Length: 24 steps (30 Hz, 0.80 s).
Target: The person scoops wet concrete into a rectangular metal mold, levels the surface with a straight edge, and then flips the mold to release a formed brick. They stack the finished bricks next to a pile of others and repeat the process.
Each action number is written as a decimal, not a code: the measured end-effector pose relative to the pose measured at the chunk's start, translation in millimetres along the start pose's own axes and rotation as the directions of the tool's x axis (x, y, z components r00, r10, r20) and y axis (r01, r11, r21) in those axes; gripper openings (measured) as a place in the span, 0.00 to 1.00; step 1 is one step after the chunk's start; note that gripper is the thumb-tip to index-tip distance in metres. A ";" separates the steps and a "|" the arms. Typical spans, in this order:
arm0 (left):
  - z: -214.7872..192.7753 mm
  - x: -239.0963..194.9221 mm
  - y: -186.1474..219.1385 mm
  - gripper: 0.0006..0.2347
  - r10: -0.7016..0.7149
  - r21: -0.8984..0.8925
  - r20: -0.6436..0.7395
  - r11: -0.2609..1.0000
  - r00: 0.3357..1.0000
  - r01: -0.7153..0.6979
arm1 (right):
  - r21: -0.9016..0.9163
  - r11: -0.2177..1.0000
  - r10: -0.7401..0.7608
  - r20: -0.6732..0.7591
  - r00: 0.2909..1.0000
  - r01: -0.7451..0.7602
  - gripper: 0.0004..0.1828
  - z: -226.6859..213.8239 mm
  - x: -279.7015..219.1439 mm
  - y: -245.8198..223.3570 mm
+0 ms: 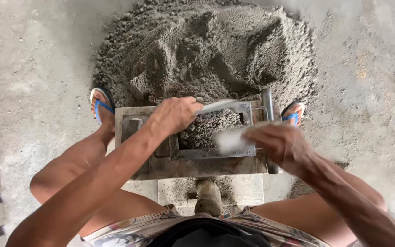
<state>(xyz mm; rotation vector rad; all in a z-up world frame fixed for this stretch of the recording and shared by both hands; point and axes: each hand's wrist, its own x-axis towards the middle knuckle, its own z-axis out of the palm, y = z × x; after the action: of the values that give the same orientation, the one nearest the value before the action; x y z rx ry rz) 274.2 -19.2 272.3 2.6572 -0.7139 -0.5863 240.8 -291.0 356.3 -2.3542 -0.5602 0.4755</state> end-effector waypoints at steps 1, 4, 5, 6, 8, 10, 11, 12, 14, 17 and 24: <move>0.5 -9.3 5.7 0.08 -0.003 -0.002 0.012 1.000 1.000 0.003 | 0.010 1.000 0.005 0.006 1.000 -0.005 0.14 6.9 -1.3 -4.3; -9.9 -18.4 18.2 0.07 0.118 0.021 -0.064 0.993 0.991 -0.117 | -0.327 0.754 -0.488 0.304 0.818 0.570 0.11 26.1 8.0 9.5; -15.1 -18.6 20.7 0.08 0.106 -0.005 -0.034 0.994 0.994 -0.107 | -0.382 0.795 -0.403 0.249 0.881 0.471 0.10 38.3 14.3 29.5; -21.0 -17.8 21.9 0.10 0.091 -0.030 -0.007 0.995 0.996 -0.091 | -0.430 0.824 -0.318 0.189 0.929 0.370 0.08 49.9 23.3 50.1; -28.1 -3.1 4.1 0.11 -0.055 -0.098 -0.049 0.994 0.997 0.050 | -0.271 0.937 -0.183 0.156 0.971 0.220 0.09 25.0 32.2 39.5; -24.9 24.2 -30.5 0.13 -0.200 -0.171 -0.080 0.968 0.977 0.184 | -0.103 0.993 -0.034 0.148 0.988 0.049 0.11 6.6 60.1 51.0; -17.7 43.4 -55.3 0.13 -0.280 -0.214 -0.106 0.943 0.954 0.253 | -0.214 0.976 -0.011 0.097 0.995 0.031 0.09 0.6 82.9 67.8; -10.9 63.3 -80.8 0.13 -0.356 -0.254 -0.127 0.914 0.926 0.317 | -0.319 0.948 0.008 0.040 0.999 0.005 0.08 -4.9 105.9 84.6; 4.3 82.0 -100.5 0.15 -0.374 -0.268 -0.108 0.903 0.921 0.335 | -0.398 0.917 0.098 0.123 0.987 -0.041 0.08 4.8 152.5 82.1; 19.1 101.2 -120.0 0.16 -0.408 -0.307 -0.064 0.877 0.911 0.371 | -0.489 0.870 0.220 0.279 0.935 -0.059 0.09 55.6 207.3 108.8; 14.7 98.4 -131.2 0.16 -0.449 -0.374 -0.033 0.834 0.893 0.405 | -0.276 0.953 0.262 0.549 0.794 -0.124 0.14 79.5 263.0 98.1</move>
<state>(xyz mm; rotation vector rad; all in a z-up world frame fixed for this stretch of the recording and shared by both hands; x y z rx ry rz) 397.5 33.1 176.5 2.4730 0.0430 -0.5930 450.9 -184.0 184.5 -2.4792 -0.6712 1.3254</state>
